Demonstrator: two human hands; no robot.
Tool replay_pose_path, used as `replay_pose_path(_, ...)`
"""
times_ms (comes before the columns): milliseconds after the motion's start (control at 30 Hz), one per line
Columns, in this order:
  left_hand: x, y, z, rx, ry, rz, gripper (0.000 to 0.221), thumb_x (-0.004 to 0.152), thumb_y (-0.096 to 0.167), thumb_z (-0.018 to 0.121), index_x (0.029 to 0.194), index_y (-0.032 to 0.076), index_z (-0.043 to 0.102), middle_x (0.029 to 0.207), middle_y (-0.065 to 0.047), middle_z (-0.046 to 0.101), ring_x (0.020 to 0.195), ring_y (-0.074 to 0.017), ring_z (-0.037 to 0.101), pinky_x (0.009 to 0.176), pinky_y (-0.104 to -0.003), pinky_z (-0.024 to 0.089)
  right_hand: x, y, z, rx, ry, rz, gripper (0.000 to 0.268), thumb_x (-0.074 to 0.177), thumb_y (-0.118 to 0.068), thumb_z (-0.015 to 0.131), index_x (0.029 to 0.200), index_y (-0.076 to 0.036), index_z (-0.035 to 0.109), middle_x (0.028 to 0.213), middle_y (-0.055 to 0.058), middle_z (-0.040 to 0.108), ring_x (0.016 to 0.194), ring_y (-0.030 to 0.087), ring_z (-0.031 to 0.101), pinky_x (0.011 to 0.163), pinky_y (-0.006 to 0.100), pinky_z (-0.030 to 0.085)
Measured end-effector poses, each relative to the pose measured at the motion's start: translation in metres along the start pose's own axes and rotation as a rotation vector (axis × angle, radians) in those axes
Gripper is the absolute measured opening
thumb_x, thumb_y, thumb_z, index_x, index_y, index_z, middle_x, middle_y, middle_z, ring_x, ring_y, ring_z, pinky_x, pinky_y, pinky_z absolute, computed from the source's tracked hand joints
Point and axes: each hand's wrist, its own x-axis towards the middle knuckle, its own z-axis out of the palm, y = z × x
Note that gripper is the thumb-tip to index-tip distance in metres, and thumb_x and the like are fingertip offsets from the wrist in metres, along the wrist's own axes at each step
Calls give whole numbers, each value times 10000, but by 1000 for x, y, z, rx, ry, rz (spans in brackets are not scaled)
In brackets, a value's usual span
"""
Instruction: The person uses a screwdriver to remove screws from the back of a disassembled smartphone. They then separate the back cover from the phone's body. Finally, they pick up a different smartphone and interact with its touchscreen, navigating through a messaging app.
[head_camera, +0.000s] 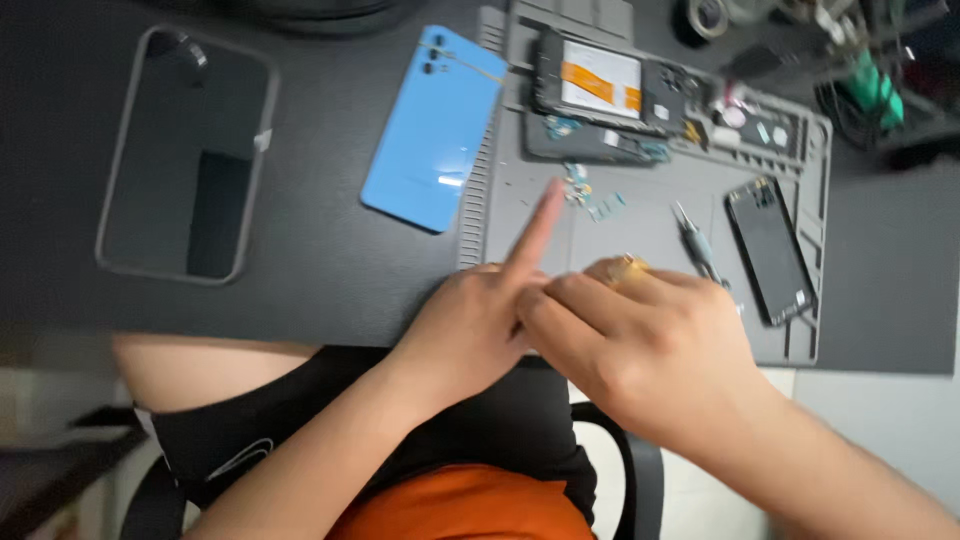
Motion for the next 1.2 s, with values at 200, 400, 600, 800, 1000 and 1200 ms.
replay_pose_path(200, -4, -24, 19, 140, 171, 516, 548, 745, -140, 787, 1213, 144, 760, 1147, -27, 804, 1128, -273, 758, 989, -450, 549, -62, 13, -12, 403, 112, 517, 74, 982, -165, 829, 1026, -118, 793, 953, 12, 789, 664, 139, 642, 658, 259, 520)
replay_pose_path(400, 1, -10, 27, 466, 165, 571, 171, 1061, 66, 666, 1092, 185, 784, 1333, 5, 728, 1329, -320, 652, 1161, -541, 451, -145, 8, 25, 686, 18, 787, 557, 851, -278, 876, 1364, -146, 704, 1412, 49, 716, 1192, 157, 717, 704, 250, 580)
replay_pose_path(600, 2, -4, 4, 627, -61, 441, 542, 880, 434, 875, 1371, 273, 712, 1620, -138, 511, 1490, -447, 489, 1169, -668, 423, -156, 25, 41, 655, -155, 652, 811, 874, -411, 857, 1569, -151, 532, 1556, 51, 614, 1380, 278, 619, 1059, 464, 495)
replay_pose_path(800, -7, 3, -6, 607, -54, 239, 790, 952, 551, 781, 1612, 210, 513, 1650, -49, 531, 1538, -301, 493, 1263, -547, 379, -151, 42, 52, 749, -160, 653, 783, 852, -416, 873, 1540, -184, 581, 1476, 37, 629, 1339, 227, 651, 973, 393, 559)
replay_pose_path(1000, -3, 2, -6, 553, -60, 55, 876, 918, 537, 811, 1655, 228, 454, 1614, -24, 568, 1509, -278, 475, 1237, -535, 306, -150, 50, 59, 898, -68, 658, 776, 807, -303, 939, 1496, -154, 614, 1461, 76, 574, 692, 96, 557, 616, 222, 521)
replay_pose_path(1200, -3, -1, -10, 464, -63, 50, 919, 917, 538, 837, 1659, 191, 421, 1576, -35, 561, 1453, -326, 512, 1237, -581, 325, -144, 44, 53, 920, 134, 644, 800, 750, -326, 937, 1417, -36, 605, 1435, 236, 592, 1283, 259, 684, 602, 194, 568)
